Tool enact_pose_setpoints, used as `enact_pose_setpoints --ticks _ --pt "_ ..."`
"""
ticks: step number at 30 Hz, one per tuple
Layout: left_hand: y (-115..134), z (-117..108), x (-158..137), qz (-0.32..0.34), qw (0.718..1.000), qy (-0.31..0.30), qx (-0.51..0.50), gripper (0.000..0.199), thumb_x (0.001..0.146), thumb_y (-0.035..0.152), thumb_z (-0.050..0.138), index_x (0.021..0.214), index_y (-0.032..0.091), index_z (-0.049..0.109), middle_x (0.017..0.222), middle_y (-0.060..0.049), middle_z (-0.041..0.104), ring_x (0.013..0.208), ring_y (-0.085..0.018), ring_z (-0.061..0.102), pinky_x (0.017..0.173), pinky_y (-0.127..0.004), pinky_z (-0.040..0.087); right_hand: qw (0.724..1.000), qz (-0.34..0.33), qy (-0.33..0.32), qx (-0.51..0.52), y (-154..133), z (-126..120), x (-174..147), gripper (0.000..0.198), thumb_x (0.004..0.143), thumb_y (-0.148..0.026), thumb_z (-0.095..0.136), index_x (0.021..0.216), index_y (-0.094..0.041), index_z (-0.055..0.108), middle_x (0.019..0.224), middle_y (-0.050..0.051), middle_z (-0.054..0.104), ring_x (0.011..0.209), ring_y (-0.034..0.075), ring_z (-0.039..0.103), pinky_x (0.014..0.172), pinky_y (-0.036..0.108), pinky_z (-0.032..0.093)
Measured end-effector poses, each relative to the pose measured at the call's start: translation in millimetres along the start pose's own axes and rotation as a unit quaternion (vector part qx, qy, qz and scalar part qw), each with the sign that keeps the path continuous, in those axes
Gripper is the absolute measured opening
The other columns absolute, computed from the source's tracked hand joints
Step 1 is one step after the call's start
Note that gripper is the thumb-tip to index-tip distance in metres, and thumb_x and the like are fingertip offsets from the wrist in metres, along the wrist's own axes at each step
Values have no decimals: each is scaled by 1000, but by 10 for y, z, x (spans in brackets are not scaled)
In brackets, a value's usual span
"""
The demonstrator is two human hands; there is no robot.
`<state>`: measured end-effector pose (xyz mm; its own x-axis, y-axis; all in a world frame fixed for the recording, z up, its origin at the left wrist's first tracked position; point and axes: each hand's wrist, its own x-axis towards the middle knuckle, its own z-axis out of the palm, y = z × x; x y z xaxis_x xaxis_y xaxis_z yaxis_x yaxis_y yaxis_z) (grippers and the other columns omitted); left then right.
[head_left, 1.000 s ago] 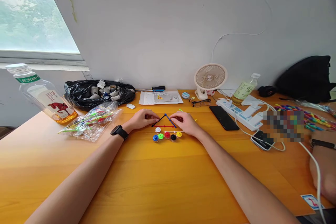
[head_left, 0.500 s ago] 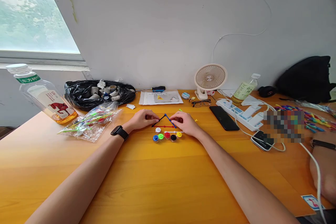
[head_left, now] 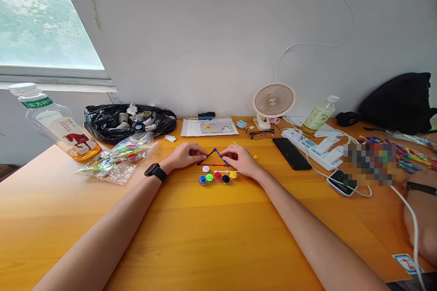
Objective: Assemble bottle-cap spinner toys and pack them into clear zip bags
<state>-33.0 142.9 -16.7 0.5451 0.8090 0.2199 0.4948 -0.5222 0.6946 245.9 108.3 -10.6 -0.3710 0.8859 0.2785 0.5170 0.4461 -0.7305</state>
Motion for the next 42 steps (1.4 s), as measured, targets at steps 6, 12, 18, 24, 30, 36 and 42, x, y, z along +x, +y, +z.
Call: enact_pose_setpoints --ticks 6,12,18,24,30,36,42 --pt "-2 8 -4 -6 1000 4 -19 38 90 55 70 103 22 83 83 -4 75 69 -15 60 60 -25 44 1000 2 6 1 -32 -18 -5 16 90 -21 68 100 -18 80 93 6 72 73 16 60 70 31 49" --pt "-4 9 -4 -9 1000 6 -26 37 91 54 70 102 20 82 79 -4 74 67 -15 58 59 -25 43 1000 2 6 -6 -19 -15 -3 15 91 -22 67 99 -19 80 93 7 72 74 17 60 71 32 49" --pt "11 -1 -7 5 1000 4 -11 37 91 53 69 101 21 83 85 -6 77 70 -16 62 62 -26 45 1000 -10 6 -16 3 0 -1 16 92 -22 66 98 -19 81 94 7 72 75 17 61 71 32 49" --pt "-7 6 -3 4 1000 7 -8 34 90 52 71 101 22 84 86 -6 77 71 -16 63 63 -27 45 1000 -9 2 -14 4 6 -1 16 92 -22 67 99 -20 81 94 7 71 76 17 61 70 31 49" --pt "8 11 -6 -3 1000 7 -14 35 90 52 70 100 22 83 81 -4 76 68 -15 60 61 -26 44 1000 -9 1 -14 -15 9 -10 15 93 -23 67 99 -19 80 93 7 71 76 17 62 70 32 49" --pt "62 -23 -8 -10 999 -5 -43 41 90 56 70 103 19 82 76 -4 73 64 -14 58 58 -25 42 1000 -15 6 -20 -59 -10 -17 16 93 -27 67 101 -19 79 93 7 71 75 17 61 69 31 49" --pt "146 -220 21 -11 1000 -1 -7 37 89 52 73 105 20 82 82 -3 75 71 -16 61 64 -26 44 999 -15 45 -27 -125 -158 -5 18 94 -29 66 95 -18 79 95 8 74 73 16 60 67 30 46"
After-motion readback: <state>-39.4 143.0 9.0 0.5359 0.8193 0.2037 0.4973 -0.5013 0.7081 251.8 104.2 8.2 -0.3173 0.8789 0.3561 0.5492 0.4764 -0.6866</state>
